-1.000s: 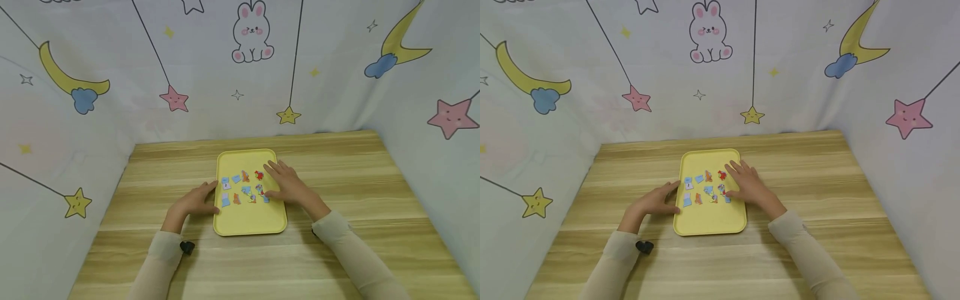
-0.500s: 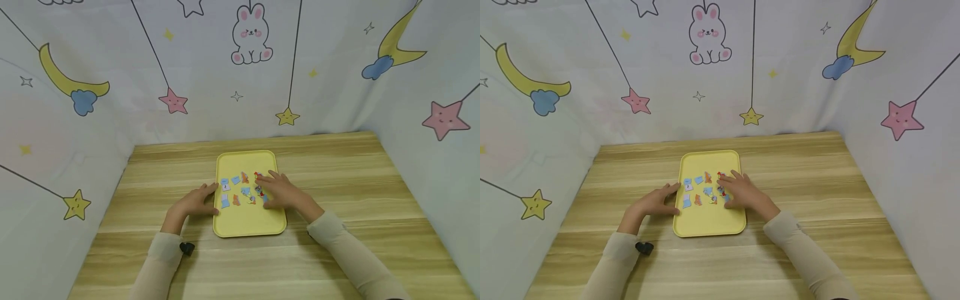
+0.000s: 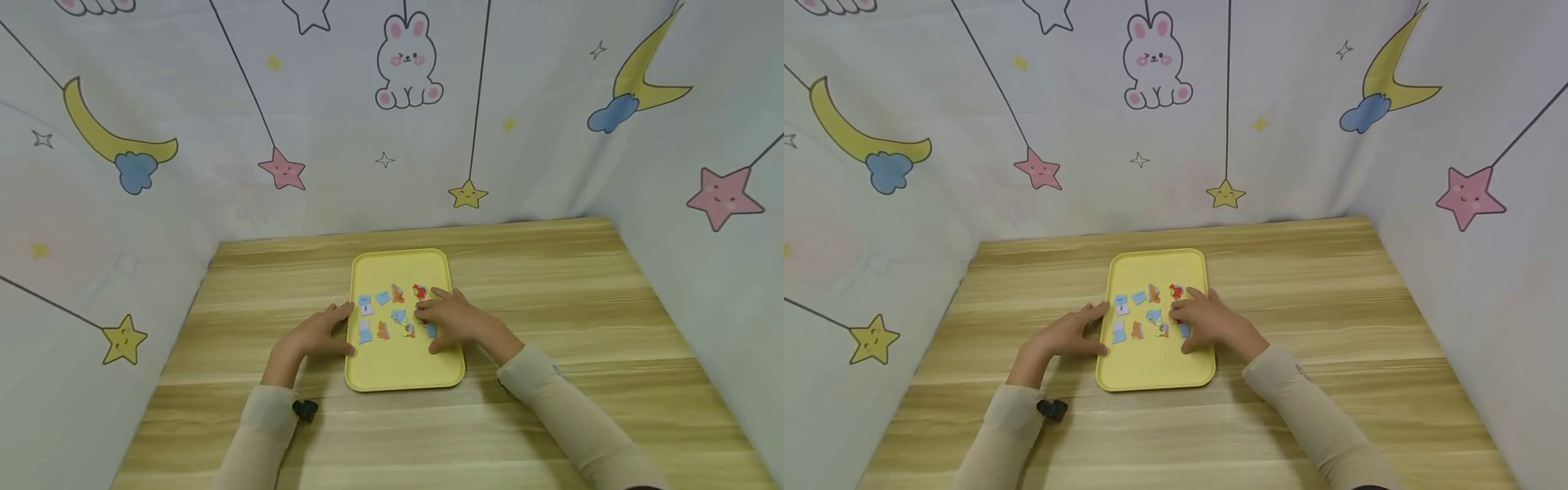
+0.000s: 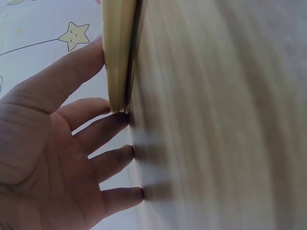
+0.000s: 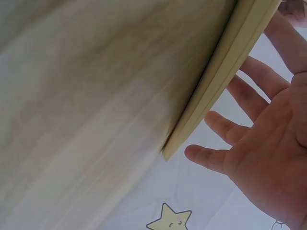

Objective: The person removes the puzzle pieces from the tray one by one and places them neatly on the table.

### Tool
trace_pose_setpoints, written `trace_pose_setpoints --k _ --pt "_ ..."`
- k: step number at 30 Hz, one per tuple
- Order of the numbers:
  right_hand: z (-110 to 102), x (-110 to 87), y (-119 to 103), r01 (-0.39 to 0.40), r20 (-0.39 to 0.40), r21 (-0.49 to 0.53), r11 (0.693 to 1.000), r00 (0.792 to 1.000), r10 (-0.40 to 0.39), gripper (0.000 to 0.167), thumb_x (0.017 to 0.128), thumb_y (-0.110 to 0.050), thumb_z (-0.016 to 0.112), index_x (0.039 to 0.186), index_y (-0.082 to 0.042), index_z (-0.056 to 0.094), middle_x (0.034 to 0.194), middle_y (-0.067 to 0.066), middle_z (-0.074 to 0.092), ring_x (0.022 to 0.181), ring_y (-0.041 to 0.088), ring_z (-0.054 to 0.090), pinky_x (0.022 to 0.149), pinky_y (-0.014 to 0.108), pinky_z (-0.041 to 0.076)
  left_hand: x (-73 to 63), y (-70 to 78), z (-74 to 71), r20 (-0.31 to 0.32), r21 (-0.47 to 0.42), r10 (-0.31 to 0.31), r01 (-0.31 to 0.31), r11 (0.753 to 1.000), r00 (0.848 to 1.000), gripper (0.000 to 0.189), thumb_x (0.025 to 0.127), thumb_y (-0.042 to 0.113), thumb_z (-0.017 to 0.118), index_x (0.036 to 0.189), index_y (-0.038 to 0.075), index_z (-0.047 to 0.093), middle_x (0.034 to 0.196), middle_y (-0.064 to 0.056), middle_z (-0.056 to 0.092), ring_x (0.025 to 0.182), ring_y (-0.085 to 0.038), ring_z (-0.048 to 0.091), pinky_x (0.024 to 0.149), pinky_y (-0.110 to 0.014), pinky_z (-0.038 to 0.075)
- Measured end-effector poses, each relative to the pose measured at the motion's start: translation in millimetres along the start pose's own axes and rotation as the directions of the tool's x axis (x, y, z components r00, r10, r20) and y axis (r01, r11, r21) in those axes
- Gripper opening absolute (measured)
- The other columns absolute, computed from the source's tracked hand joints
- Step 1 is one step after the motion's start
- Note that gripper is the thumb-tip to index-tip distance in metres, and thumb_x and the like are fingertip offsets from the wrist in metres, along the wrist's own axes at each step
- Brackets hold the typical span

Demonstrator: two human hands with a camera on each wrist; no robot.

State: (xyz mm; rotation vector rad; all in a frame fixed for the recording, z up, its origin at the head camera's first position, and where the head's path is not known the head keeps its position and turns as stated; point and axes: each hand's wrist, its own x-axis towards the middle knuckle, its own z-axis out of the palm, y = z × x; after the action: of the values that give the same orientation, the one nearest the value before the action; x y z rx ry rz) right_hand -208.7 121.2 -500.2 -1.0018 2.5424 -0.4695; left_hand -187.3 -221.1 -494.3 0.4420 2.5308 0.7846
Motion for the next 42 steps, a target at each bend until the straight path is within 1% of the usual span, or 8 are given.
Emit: trace_pose_setpoints --k 3,8,14,17,25,31,35,42 --pt "-1.4 -0.8 -1.7 0.011 0.002 0.000 1.000 1.000 -0.011 0.074 0.084 -0.029 0.091 0.149 -0.007 0.061 0.160 0.012 0.050 0.156 0.048 0.022 0.117 0.080 0.013 -0.5 0.4 0.5 0.000 -0.003 0.006 -0.006 1.000 1.000 0.101 0.085 0.030 0.089 0.165 0.004 0.034 0.169 -0.020 0.031 0.158 -0.048 0.018 0.124 -0.064 0.022" --pt "-3.6 -0.6 -4.2 0.019 -0.035 0.009 1.000 0.999 -0.019 0.060 0.085 -0.023 0.090 0.139 -0.007 0.068 0.151 0.012 0.058 0.154 0.046 0.028 0.118 0.079 0.013 -0.2 1.0 1.0 -0.003 -0.007 0.025 -0.026 1.000 1.000 0.101 0.085 0.028 0.089 0.164 0.002 0.033 0.169 -0.019 0.031 0.157 -0.049 0.017 0.124 -0.064 0.022" --pt "-3.9 0.9 -3.6 0.024 -0.054 -0.018 1.000 0.998 -0.025 0.058 0.085 -0.024 0.090 0.136 -0.006 0.070 0.145 0.011 0.062 0.150 0.040 0.036 0.119 0.077 0.015 -1.1 2.3 1.1 0.000 -0.003 0.022 -0.022 1.000 1.000 0.100 0.085 0.029 0.089 0.164 0.003 0.034 0.170 -0.017 0.030 0.158 -0.048 0.017 0.125 -0.063 0.022" --pt "-5.3 0.3 0.1 0.016 -0.087 -0.031 0.999 0.996 -0.019 0.055 0.086 -0.025 0.088 0.135 -0.007 0.070 0.144 0.011 0.062 0.148 0.038 0.040 0.120 0.075 0.017 -1.6 2.3 1.7 0.000 0.000 0.013 -0.013 1.000 1.000 0.100 0.085 0.030 0.090 0.164 0.004 0.035 0.170 -0.015 0.031 0.158 -0.048 0.018 0.125 -0.062 0.022" --pt "-24.6 -13.3 23.5 -0.041 -0.204 0.011 0.999 0.978 0.042 0.052 0.090 -0.025 0.085 0.135 -0.004 0.070 0.143 0.016 0.062 0.145 0.041 0.044 0.121 0.073 0.019 -0.8 0.4 1.3 -0.011 0.007 0.023 -0.023 1.000 1.000 0.101 0.084 0.030 0.090 0.164 0.003 0.034 0.170 -0.017 0.031 0.157 -0.049 0.019 0.124 -0.065 0.022" --pt "-31.2 -23.1 46.7 -0.115 -0.260 0.001 0.993 0.959 0.111 0.052 0.090 -0.025 0.085 0.135 -0.003 0.070 0.142 0.017 0.063 0.140 0.042 0.048 0.118 0.074 0.022 -0.7 -0.1 0.0 -0.012 -0.001 -0.007 0.007 1.000 1.000 0.102 0.084 0.034 0.091 0.165 0.007 0.035 0.170 -0.016 0.031 0.158 -0.048 0.018 0.124 -0.065 0.020" --pt "-32.6 -29.6 61.1 -0.161 -0.275 0.021 0.987 0.948 0.160 0.053 0.090 -0.025 0.084 0.135 -0.003 0.069 0.143 0.019 0.062 0.140 0.042 0.048 0.118 0.073 0.023 0.2 -1.2 -0.4 -0.015 0.007 -0.018 0.018 1.000 1.000 0.102 0.083 0.035 0.091 0.165 0.009 0.036 0.169 -0.016 0.032 0.158 -0.048 0.019 0.124 -0.064 0.022" --pt "-31.9 -36.7 77.4 -0.171 -0.255 0.028 0.985 0.951 0.172 0.048 0.090 -0.022 0.083 0.131 0.000 0.070 0.140 0.022 0.064 0.134 0.045 0.053 0.111 0.069 0.038 0.7 -0.8 -0.2 -0.024 0.006 -0.029 0.029 1.000 0.999 0.102 0.082 0.035 0.093 0.164 0.010 0.038 0.168 -0.019 0.035 0.156 -0.050 0.022 0.123 -0.065 0.025"
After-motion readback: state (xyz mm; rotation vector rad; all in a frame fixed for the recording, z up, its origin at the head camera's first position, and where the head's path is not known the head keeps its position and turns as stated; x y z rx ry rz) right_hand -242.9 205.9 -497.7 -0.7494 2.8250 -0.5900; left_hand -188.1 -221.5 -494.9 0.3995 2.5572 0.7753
